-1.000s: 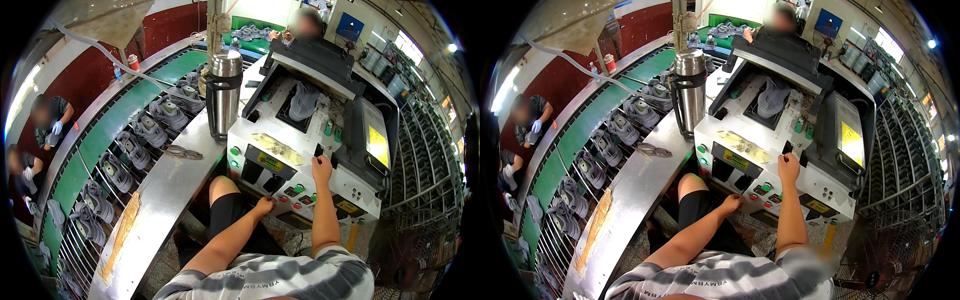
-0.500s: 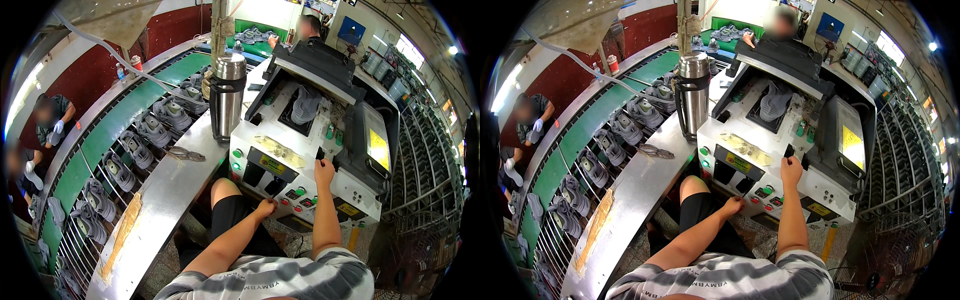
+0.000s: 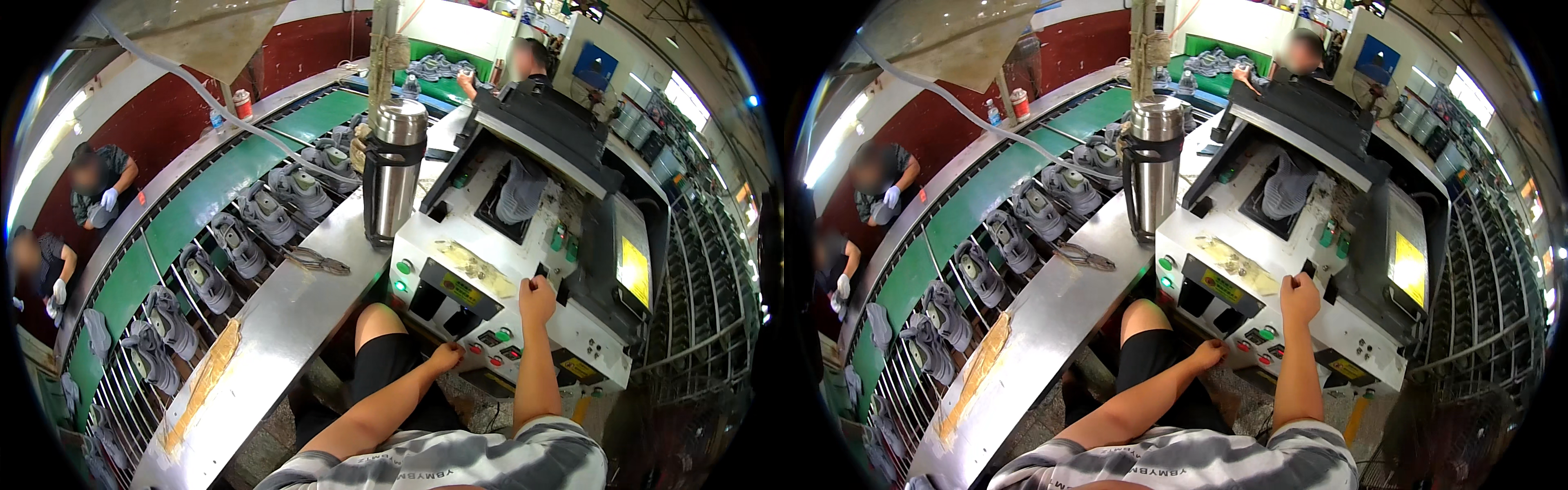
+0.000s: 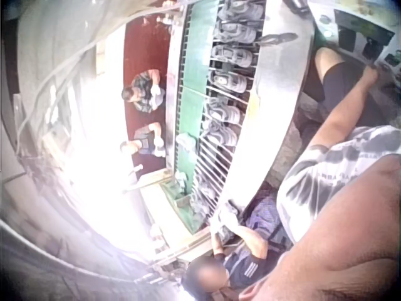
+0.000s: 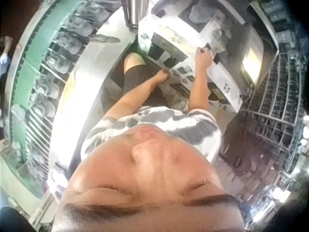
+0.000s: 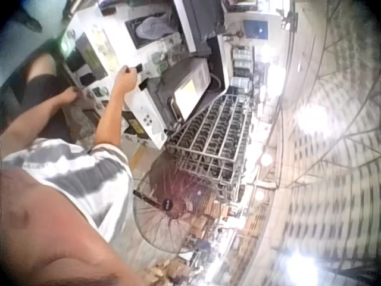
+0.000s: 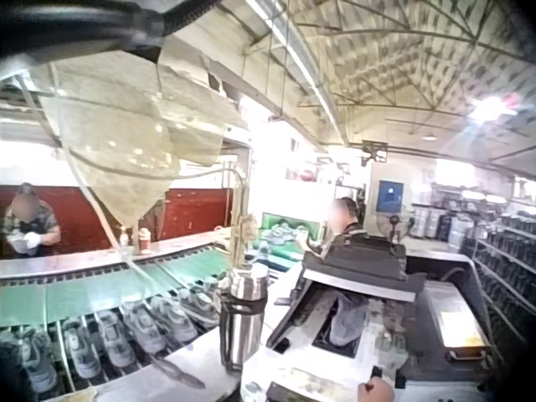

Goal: The person takes shoe uppers from a conveyor belt, places them into an industrial heat-shaping machine, and then removes them once the process is complete.

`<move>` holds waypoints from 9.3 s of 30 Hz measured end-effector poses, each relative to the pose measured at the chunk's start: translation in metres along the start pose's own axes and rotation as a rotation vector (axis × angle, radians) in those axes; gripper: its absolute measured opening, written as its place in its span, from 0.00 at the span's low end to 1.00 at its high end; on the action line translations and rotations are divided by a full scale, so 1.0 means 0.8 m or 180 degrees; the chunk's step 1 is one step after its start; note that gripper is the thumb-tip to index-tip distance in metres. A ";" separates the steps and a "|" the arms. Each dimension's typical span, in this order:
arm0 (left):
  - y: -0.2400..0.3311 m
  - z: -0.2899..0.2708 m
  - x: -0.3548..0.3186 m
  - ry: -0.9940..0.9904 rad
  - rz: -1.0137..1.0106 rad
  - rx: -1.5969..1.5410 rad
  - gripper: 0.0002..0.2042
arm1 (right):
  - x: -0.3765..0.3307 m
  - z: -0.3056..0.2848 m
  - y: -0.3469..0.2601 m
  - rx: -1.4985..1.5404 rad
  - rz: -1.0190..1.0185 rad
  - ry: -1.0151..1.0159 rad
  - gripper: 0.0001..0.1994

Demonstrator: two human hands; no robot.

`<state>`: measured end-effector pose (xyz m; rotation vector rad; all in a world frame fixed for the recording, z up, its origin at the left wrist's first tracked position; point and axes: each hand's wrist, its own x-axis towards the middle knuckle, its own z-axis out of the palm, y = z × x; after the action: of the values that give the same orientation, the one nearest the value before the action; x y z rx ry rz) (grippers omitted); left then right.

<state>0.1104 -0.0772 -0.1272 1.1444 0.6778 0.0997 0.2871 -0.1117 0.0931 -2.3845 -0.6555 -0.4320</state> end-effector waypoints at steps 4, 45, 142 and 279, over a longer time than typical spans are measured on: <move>-0.010 -0.008 0.001 0.0036 0.0126 0.0026 0.09 | 0.082 0.046 -0.074 0.0855 -0.1086 0.1007 0.21; -0.028 -0.270 -0.647 0.4505 0.3609 -0.2178 0.28 | -0.433 -0.018 -0.426 0.3040 -0.4504 -0.5215 0.27; 0.193 -0.087 -0.245 0.0624 0.0630 -0.0556 0.14 | -0.122 0.022 -0.110 0.7484 0.1810 -0.3585 0.35; 0.026 -0.807 -0.774 0.4960 -0.3366 0.4073 0.52 | -0.391 0.144 -0.307 0.1582 -0.2061 -0.4453 0.08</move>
<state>-0.7294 0.1999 0.0120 1.5712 2.9495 -0.4849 -0.0893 0.0222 -0.0165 -1.6226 -1.8414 1.1589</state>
